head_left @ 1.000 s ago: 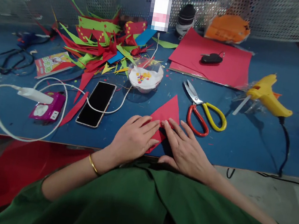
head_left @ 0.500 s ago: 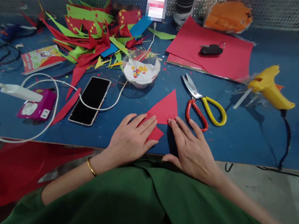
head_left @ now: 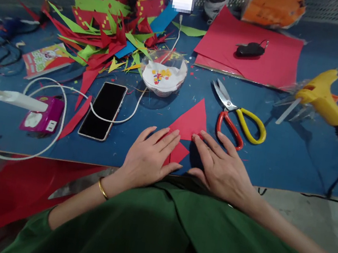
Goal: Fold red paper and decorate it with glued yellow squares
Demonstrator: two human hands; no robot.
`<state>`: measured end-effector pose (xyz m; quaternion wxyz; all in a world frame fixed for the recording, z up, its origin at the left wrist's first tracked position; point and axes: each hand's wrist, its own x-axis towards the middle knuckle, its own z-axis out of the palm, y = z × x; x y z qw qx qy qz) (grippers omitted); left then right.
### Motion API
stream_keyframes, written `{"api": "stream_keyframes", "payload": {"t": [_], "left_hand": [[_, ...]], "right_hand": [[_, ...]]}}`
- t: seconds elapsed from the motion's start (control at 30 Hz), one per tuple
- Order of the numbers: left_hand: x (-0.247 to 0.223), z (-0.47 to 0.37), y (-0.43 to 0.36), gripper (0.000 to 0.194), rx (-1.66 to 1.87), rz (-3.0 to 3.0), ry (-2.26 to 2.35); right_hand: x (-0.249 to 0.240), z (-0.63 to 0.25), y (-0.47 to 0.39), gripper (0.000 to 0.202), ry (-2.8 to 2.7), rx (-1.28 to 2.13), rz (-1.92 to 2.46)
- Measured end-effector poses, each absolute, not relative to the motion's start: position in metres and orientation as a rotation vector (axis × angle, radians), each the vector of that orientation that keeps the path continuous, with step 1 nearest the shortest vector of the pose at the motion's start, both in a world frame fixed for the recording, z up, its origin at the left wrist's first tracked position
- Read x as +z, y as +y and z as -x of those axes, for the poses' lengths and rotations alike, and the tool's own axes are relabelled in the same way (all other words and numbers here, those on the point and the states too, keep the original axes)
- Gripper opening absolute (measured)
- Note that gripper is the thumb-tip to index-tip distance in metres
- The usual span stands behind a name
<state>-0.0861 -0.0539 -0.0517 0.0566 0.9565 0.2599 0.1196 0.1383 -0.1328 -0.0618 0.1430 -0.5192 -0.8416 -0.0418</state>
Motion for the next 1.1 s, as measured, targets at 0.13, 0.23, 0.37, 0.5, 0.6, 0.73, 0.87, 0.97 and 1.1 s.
{"api": "stream_keyframes", "payload": {"t": [0.13, 0.23, 0.37, 0.5, 0.6, 0.73, 0.87, 0.97, 1.1], "left_hand": [[-0.052, 0.087, -0.053, 0.06, 0.381, -2.882, 0.803], [-0.052, 0.087, -0.053, 0.059, 0.402, -2.857, 0.801], [-0.048, 0.087, -0.052, 0.063, 0.475, -2.843, 0.801], [-0.031, 0.085, -0.05, 0.06, 0.661, -2.855, 0.876], [-0.009, 0.079, -0.045, 0.033, 0.772, -2.927, 0.931], [0.016, 0.063, -0.038, 0.021, 0.747, -3.053, 0.908], [0.02, 0.047, -0.026, 0.023, 0.676, -3.196, 0.902], [0.014, 0.042, -0.018, 0.028, 0.67, -3.275, 0.893], [0.004, 0.04, -0.015, 0.021, 0.669, -3.326, 0.742]], "right_hand": [[-0.055, -0.142, -0.114, 0.039, -2.477, -0.272, 1.405], [-0.051, -0.141, -0.099, 0.035, -2.587, -0.439, 1.332], [-0.049, -0.136, -0.089, 0.032, -2.607, -0.598, 1.282], [-0.041, -0.13, -0.085, 0.027, -2.428, -0.61, 1.349], [-0.027, -0.127, -0.081, 0.027, -2.344, -0.676, 1.394], [-0.006, -0.125, -0.077, 0.024, -2.301, -0.804, 1.407], [0.007, -0.131, -0.08, 0.024, -2.248, -0.846, 1.421], [0.007, -0.139, -0.086, 0.022, -2.188, -0.795, 1.433], [-0.002, -0.146, -0.096, 0.019, -2.132, -0.725, 1.33]]}}
